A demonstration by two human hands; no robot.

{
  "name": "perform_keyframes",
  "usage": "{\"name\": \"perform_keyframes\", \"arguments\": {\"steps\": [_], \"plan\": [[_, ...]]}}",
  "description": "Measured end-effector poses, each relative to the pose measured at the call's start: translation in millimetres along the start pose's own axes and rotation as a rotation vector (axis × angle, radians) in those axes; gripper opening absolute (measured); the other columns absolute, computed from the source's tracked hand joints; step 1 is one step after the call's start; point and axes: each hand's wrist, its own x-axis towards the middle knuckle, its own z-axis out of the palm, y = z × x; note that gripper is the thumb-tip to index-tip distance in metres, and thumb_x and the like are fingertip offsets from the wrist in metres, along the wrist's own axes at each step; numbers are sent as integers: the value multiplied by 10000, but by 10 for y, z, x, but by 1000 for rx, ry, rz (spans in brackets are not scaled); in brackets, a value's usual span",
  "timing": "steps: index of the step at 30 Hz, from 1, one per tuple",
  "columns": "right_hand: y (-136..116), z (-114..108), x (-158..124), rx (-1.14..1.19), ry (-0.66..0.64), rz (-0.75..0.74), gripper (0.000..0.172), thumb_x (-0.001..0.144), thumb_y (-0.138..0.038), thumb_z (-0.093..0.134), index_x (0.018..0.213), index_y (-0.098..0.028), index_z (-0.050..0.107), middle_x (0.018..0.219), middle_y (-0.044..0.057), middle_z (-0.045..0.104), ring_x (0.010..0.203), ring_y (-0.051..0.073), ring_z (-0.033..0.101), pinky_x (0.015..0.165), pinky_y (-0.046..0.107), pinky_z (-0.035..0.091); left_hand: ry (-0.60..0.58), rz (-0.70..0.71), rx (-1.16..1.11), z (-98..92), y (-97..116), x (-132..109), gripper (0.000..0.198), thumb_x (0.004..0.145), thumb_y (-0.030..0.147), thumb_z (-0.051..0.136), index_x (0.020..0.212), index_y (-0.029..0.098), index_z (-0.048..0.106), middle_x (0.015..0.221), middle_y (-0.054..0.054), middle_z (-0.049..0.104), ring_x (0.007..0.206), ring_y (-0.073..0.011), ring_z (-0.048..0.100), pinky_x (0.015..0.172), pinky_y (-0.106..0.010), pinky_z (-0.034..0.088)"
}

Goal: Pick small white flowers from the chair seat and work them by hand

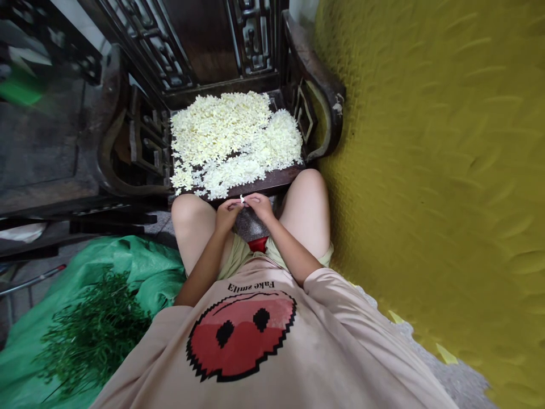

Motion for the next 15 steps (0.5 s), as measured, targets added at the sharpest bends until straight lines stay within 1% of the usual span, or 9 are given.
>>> {"name": "perform_keyframes", "arguments": {"steps": [4,11,15], "plan": [[6,-9,1,-87,3,-33,274,587,-442,685,685,-195,614,703,25,656,700,169,610,729,318,478,10,-11,30,7,5,-2,179,625,233,632,784,166,679,748,-29,660,660,-127,545,680,-256,432],[27,21,-37,-107,-8,-108,249,604,-392,685,709,-192,581,771,31,666,758,163,615,747,303,473,18,11,127,7,-50,8,170,661,227,597,795,166,682,766,-38,664,657,-132,545,675,-262,428],[41,9,-55,-231,2,-173,173,667,-358,632,722,-201,587,800,20,666,761,153,607,763,298,460,15,7,135,7,-49,7,168,659,216,603,799,169,682,765,-36,665,672,-138,554,678,-262,427]]}}
